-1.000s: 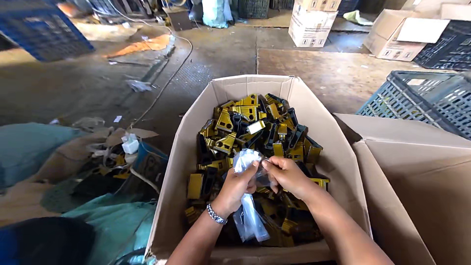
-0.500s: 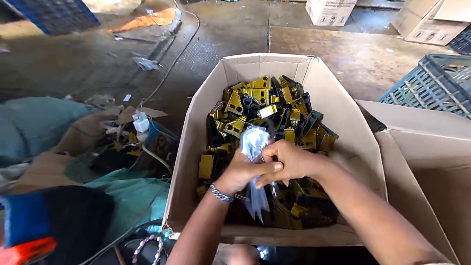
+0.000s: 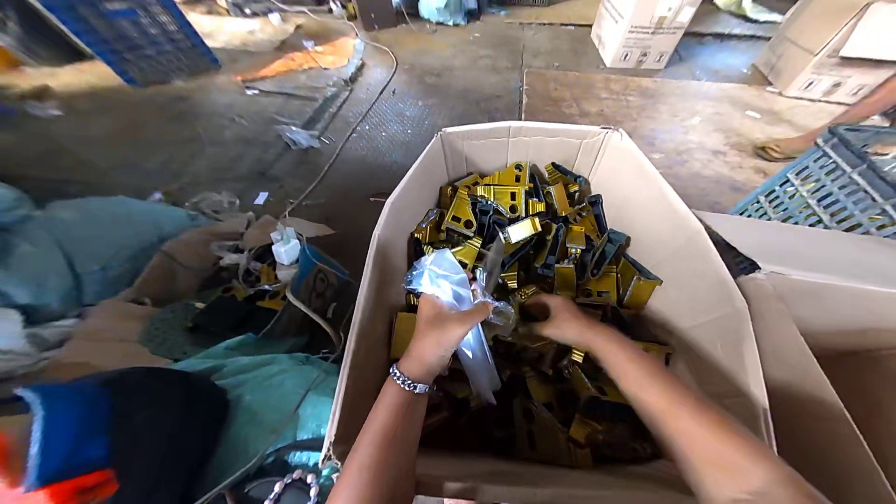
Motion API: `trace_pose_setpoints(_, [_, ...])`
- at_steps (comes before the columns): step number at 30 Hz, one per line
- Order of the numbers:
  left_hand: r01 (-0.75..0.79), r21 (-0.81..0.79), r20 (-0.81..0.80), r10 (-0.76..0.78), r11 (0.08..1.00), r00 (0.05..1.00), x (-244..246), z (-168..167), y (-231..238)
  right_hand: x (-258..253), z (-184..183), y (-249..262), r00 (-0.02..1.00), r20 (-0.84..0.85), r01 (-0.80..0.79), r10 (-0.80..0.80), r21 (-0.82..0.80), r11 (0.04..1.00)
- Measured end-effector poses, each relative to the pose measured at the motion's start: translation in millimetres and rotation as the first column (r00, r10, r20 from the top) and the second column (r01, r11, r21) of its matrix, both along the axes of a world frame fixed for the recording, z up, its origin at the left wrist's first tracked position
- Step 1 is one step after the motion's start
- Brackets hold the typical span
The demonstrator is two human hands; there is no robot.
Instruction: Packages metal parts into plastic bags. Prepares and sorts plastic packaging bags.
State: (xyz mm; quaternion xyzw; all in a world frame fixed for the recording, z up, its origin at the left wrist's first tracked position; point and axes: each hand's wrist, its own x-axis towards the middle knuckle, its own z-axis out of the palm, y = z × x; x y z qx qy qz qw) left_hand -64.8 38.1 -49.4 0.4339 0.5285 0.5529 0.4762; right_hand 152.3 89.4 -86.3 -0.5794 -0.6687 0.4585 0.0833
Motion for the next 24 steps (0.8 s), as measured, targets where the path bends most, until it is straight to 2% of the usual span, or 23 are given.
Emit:
trace_pose_setpoints(2, [-0.028, 0.007, -0.01, 0.028, 1.0, 1.0, -1, -1, -1, 32, 33, -9, 0.949, -0.308, 0.082, -0.063, 0.05, 0.995])
trace_pose_setpoints(5, [-0.033, 0.059, -0.076, 0.038, 0.998, 0.996, 4, -7, 2, 59, 63, -22, 0.7, -0.688, 0.155, -0.193, -0.117, 0.981])
trace_pose_setpoints(8, [-0.052, 0.133, -0.204, 0.079, 0.99, 0.976, 13, -16, 3, 46, 77, -28, 0.392, -0.768, 0.335, -0.506, -0.393, 0.856])
trace_pose_setpoints(9, [-0.064, 0.146, -0.231, 0.097, 0.987, 0.968, 15, -19, 4, 41, 80, -29, 0.292, -0.782, 0.345, -0.551, -0.451, 0.823])
trace_pose_setpoints(11, [-0.083, 0.133, -0.235, 0.113, 0.988, 0.965, 20, -21, 2, 39, 84, -37, 0.181, -0.865, 0.225, -0.467, -0.426, 0.876])
trace_pose_setpoints(13, [-0.088, 0.13, -0.239, 0.117, 0.988, 0.964, 26, -18, -1, 37, 83, -45, 0.217, -0.935, 0.064, -0.282, -0.275, 0.959])
trace_pose_setpoints(15, [-0.088, 0.157, -0.256, 0.127, 0.984, 0.958, 32, -17, -5, 28, 83, -50, 0.383, -0.906, -0.03, -0.178, -0.205, 0.978])
trace_pose_setpoints(17, [-0.084, 0.172, -0.219, 0.121, 0.982, 0.968, 34, -18, -6, 19, 84, -51, 0.562, -0.821, -0.137, -0.103, -0.215, 0.967])
trace_pose_setpoints(19, [-0.079, 0.168, -0.146, 0.104, 0.983, 0.984, 33, -19, -4, 17, 78, -51, 0.613, -0.781, -0.197, -0.118, -0.297, 0.934])
trace_pose_setpoints(21, [-0.091, 0.137, -0.047, 0.098, 0.986, 0.994, 30, -19, -1, 19, 70, -49, 0.572, -0.809, -0.222, -0.135, -0.311, 0.924])
trace_pose_setpoints(22, [-0.1, 0.111, -0.003, 0.101, 0.989, 0.995, 30, -17, -1, 19, 70, -48, 0.585, -0.798, -0.198, -0.149, -0.318, 0.927])
trace_pose_setpoints(24, [-0.096, 0.042, 0.056, 0.093, 0.994, 0.994, 32, -12, -5, 11, 71, -48, 0.683, -0.696, -0.046, -0.221, -0.343, 0.938])
